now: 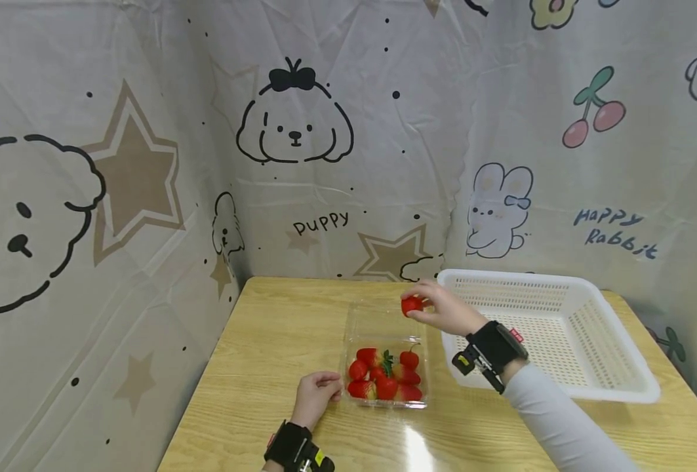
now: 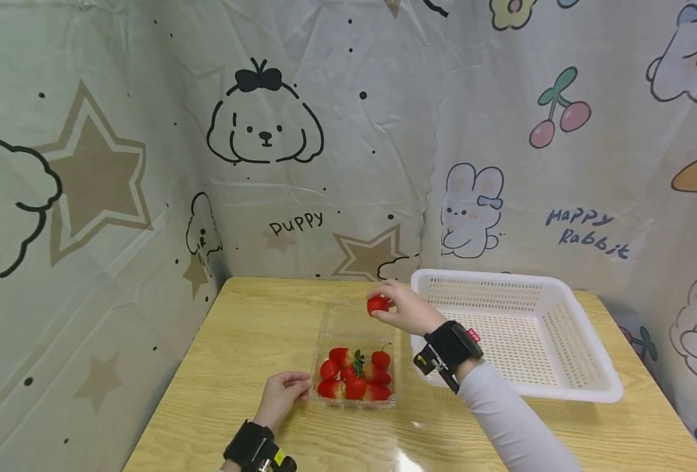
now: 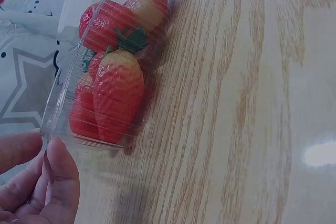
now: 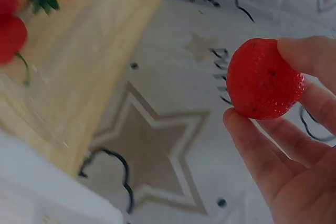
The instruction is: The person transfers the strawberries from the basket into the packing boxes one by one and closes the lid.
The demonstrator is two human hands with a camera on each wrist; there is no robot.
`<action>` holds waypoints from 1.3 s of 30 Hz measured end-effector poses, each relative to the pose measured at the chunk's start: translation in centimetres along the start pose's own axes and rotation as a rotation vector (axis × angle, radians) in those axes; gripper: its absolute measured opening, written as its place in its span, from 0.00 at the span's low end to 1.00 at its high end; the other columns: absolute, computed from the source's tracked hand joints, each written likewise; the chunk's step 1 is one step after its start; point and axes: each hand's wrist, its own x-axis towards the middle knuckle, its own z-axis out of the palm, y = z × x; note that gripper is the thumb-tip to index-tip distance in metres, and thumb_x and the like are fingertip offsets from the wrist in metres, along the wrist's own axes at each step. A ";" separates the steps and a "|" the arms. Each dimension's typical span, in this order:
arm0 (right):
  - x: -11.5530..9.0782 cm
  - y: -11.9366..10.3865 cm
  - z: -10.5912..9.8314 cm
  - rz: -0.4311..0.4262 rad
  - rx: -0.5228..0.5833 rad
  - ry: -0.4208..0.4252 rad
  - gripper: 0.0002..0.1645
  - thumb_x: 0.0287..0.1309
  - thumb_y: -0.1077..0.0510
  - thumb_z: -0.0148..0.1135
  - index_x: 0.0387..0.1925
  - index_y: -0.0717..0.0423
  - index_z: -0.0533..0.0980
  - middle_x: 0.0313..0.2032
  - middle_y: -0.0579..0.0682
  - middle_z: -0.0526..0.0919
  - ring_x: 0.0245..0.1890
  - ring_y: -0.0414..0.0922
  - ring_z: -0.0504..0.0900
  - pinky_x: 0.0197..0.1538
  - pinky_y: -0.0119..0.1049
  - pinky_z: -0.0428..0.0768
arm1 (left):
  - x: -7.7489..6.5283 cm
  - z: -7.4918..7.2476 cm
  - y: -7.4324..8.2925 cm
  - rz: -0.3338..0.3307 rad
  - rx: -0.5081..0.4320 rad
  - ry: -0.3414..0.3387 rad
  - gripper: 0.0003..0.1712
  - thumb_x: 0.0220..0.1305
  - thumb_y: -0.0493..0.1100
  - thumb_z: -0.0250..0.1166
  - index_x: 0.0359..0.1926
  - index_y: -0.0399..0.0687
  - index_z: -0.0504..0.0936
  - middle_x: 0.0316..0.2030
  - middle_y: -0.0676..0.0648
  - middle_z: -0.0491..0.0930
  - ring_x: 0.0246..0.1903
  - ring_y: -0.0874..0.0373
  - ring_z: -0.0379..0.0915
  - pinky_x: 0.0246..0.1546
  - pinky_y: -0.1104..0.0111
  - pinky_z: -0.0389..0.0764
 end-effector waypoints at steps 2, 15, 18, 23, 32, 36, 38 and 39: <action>0.2 -0.1 1.7 0.001 -0.007 -0.053 0.16 0.53 0.63 0.62 0.45 0.62 0.75 0.43 0.56 0.75 0.41 0.49 0.77 0.42 0.37 0.81 | 0.0 0.0 0.1 0.000 -0.003 -0.001 0.14 0.56 0.32 0.62 0.40 0.21 0.77 0.26 0.42 0.80 0.24 0.61 0.76 0.26 0.71 0.82; 1.3 0.6 10.6 0.032 -0.054 -0.266 0.15 0.53 0.60 0.64 0.43 0.59 0.76 0.40 0.51 0.76 0.41 0.47 0.74 0.44 0.36 0.77 | -0.9 -0.1 2.1 -0.012 -0.026 -0.027 0.13 0.56 0.29 0.60 0.40 0.18 0.75 0.26 0.39 0.80 0.26 0.55 0.77 0.27 0.67 0.83; 1.5 1.1 12.1 0.022 -0.092 -0.288 0.14 0.51 0.59 0.64 0.42 0.57 0.77 0.38 0.49 0.77 0.39 0.44 0.75 0.44 0.34 0.76 | -1.2 -0.2 2.4 -0.012 -0.032 -0.021 0.13 0.55 0.29 0.61 0.39 0.19 0.76 0.26 0.40 0.80 0.25 0.56 0.77 0.27 0.67 0.83; 1.3 1.8 14.0 0.019 -0.117 -0.351 0.12 0.50 0.59 0.65 0.40 0.55 0.78 0.36 0.46 0.77 0.37 0.41 0.73 0.41 0.31 0.75 | -0.9 -0.3 1.9 -0.021 -0.042 -0.030 0.13 0.55 0.29 0.61 0.39 0.19 0.76 0.26 0.40 0.80 0.25 0.58 0.76 0.26 0.68 0.82; 0.7 1.7 14.6 0.074 -0.118 -0.399 0.12 0.52 0.59 0.64 0.40 0.54 0.77 0.37 0.47 0.75 0.36 0.42 0.72 0.42 0.32 0.74 | -1.6 -0.1 3.1 -0.018 -0.017 -0.018 0.13 0.57 0.29 0.59 0.40 0.17 0.75 0.26 0.41 0.80 0.25 0.57 0.76 0.27 0.67 0.83; 0.7 1.6 14.5 0.086 -0.124 -0.407 0.12 0.51 0.58 0.65 0.39 0.53 0.76 0.37 0.48 0.74 0.37 0.43 0.72 0.43 0.33 0.74 | -0.7 0.0 1.4 -0.021 -0.013 -0.008 0.14 0.56 0.30 0.60 0.40 0.20 0.76 0.26 0.42 0.80 0.25 0.59 0.77 0.27 0.69 0.82; 0.8 1.6 14.3 0.087 -0.112 -0.419 0.12 0.51 0.59 0.64 0.39 0.53 0.76 0.37 0.48 0.75 0.37 0.43 0.72 0.43 0.33 0.74 | -0.2 0.0 0.5 -0.023 -0.011 -0.004 0.14 0.56 0.31 0.61 0.40 0.21 0.76 0.26 0.43 0.80 0.25 0.60 0.76 0.27 0.70 0.82; 0.9 1.5 14.1 0.085 -0.091 -0.425 0.12 0.51 0.60 0.64 0.39 0.55 0.76 0.37 0.48 0.74 0.37 0.43 0.72 0.43 0.33 0.74 | 0.0 0.0 0.1 -0.023 -0.007 -0.001 0.14 0.56 0.31 0.61 0.40 0.21 0.76 0.26 0.43 0.80 0.25 0.60 0.76 0.27 0.70 0.82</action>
